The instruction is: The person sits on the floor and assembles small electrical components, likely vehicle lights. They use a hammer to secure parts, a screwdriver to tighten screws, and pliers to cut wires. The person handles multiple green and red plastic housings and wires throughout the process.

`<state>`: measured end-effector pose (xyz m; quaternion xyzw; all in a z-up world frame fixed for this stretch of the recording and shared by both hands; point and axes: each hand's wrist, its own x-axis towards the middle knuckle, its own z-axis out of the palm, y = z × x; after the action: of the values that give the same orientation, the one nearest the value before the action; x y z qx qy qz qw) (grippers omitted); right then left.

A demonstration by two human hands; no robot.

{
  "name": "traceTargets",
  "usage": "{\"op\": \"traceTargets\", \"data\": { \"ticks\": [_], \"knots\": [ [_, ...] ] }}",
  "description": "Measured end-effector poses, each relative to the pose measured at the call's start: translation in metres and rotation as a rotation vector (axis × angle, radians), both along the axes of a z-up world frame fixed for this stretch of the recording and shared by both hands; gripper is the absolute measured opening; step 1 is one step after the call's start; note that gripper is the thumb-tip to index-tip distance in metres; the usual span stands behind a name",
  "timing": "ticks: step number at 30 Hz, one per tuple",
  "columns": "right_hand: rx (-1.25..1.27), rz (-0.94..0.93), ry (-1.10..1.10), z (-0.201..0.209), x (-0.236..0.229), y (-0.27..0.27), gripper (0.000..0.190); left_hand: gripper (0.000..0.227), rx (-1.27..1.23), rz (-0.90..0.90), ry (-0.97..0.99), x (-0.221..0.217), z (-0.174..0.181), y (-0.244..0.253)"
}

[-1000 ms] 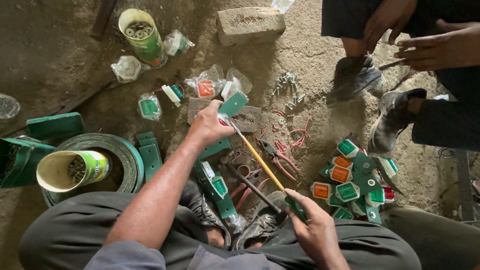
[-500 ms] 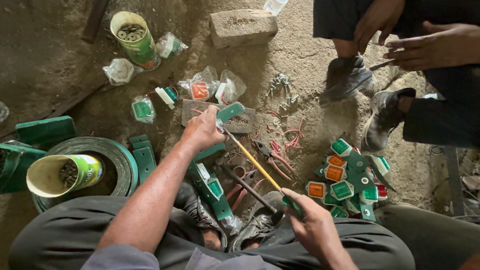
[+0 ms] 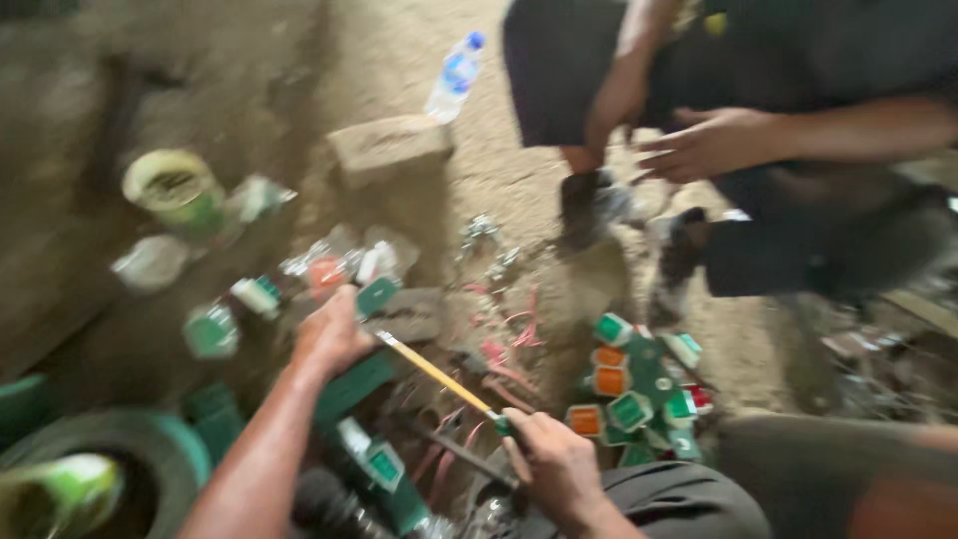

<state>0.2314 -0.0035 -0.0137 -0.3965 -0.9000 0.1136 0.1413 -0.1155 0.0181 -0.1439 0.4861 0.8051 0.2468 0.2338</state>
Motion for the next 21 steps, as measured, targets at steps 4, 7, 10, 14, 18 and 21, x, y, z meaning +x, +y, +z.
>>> {"op": "traceTargets", "data": {
  "ticks": [4,7,10,14,18,21],
  "knots": [
    [0.165,0.035,-0.037,-0.019,0.007,0.012,0.04,0.04,0.085,0.058,0.211,0.011,-0.016,0.017],
    [0.166,0.045,-0.041,-0.046,0.013,0.023,0.036,0.042,0.058,0.036,0.271,0.012,-0.022,0.023],
    [-0.26,-0.019,0.013,-0.083,0.034,0.031,0.027,0.041,0.07,0.017,0.295,0.02,-0.031,0.023],
    [-1.132,-0.275,0.179,-0.115,0.035,0.053,0.033,0.045,0.034,-0.034,0.359,0.014,-0.031,0.024],
    [-0.807,-0.164,0.281,-0.105,0.041,0.051,0.034,0.041,-0.038,-0.092,0.344,0.018,-0.032,0.036],
    [0.117,-0.051,-0.013,-0.09,0.049,0.039,0.024,0.037,-0.013,-0.09,0.319,0.026,-0.042,0.035]
  ]
}}
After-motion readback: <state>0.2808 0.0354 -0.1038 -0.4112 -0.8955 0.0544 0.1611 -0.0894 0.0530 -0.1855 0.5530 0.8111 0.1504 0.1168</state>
